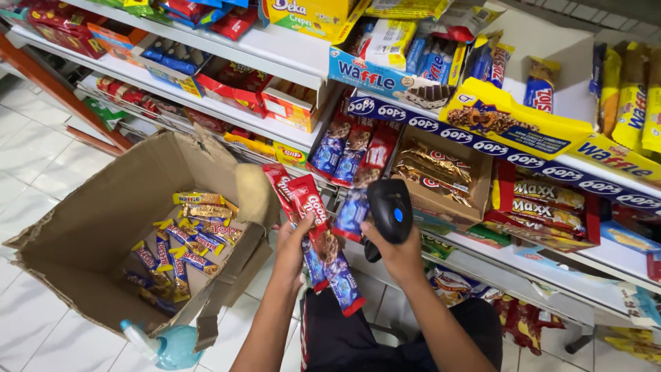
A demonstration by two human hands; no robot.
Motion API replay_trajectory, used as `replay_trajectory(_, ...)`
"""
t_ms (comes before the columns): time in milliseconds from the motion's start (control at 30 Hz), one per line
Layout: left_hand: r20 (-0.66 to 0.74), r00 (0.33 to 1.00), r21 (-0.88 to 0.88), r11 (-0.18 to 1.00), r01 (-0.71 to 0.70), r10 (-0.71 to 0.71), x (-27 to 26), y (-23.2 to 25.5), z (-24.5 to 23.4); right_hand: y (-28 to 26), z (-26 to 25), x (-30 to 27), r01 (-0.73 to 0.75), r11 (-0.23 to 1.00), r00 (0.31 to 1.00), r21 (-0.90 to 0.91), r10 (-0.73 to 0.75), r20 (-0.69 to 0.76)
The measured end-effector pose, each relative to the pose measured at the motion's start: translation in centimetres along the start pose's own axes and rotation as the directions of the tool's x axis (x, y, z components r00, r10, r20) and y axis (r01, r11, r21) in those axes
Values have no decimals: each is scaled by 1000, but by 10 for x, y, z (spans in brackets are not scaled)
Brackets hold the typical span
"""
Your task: The person sits on the floor of a store aisle and uses a handheld barcode scanner to scan various snack packages. They pick up items from a cardboard box, scan them, and place them onto the metal shelves. The person handles multiple types of snacks, including waffles and chocolate bars, organizing them into their respective boxes on the shelves.
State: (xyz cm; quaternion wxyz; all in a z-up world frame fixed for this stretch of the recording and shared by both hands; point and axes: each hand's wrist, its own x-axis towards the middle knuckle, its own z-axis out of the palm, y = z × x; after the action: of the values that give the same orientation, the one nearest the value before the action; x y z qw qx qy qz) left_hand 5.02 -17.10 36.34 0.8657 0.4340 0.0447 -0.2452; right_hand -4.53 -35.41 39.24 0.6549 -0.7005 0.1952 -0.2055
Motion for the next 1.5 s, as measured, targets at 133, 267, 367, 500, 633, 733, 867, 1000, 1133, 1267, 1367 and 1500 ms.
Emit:
replay_trajectory(133, 25, 1000, -27, 1000, 4, -4, 2, 5, -4, -10, 8, 4, -15, 999, 1000, -40, 14, -18)
replay_trajectory(267, 33, 999, -63, 998, 23, -21, 4, 6, -9, -6, 16, -12, 74, 997, 986, -15, -76, -148)
replay_trajectory(367, 3, 998, -97, 994, 60, -60, 3, 7, -11, 17, 15, -25, 194, 981, 947, -15, -191, -259)
replay_trajectory(500, 12, 1000, -48, 999, -10, 10, 4, 10, -15, 39, -6, -32, 271, 942, 958, 200, -284, 42)
replay_trajectory(633, -17, 999, 42, 998, -42, 42, 7, 14, -19, 15, 3, -24, 79, 957, 949, 279, -158, 274)
replay_trajectory(733, -9, 998, 91, 994, -59, 60, 8, 17, -15, -5, 18, -22, 162, 939, 950, 303, -231, 209)
replay_trajectory(867, 46, 997, 141, 988, -70, 64, 7, 16, -5, 1, 18, -32, 74, 963, 966, 258, -133, 220)
replay_trajectory(1000, 148, 986, 248, 963, -106, 70, 8, 16, 12, 22, 14, -34, -17, 996, 981, 85, 1, 193)
replay_trajectory(1133, 146, 984, 265, 954, -143, 107, 5, 15, 36, 28, 17, -33, -32, 995, 991, 96, 19, 134)
replay_trajectory(1267, 116, 970, 201, 951, -233, 214, 4, 7, 49, 22, 25, -25, -2, 990, 1000, 142, 0, 12)
replay_trajectory(1367, 152, 963, 277, 926, -257, 222, 15, 0, 44, 13, 35, -21, -28, 950, 997, 311, 51, -65)
replay_trajectory(1500, 256, 937, 443, 832, -333, 239, 29, 0, 32, 7, 40, -11, -10, 884, 992, 468, 68, -108)
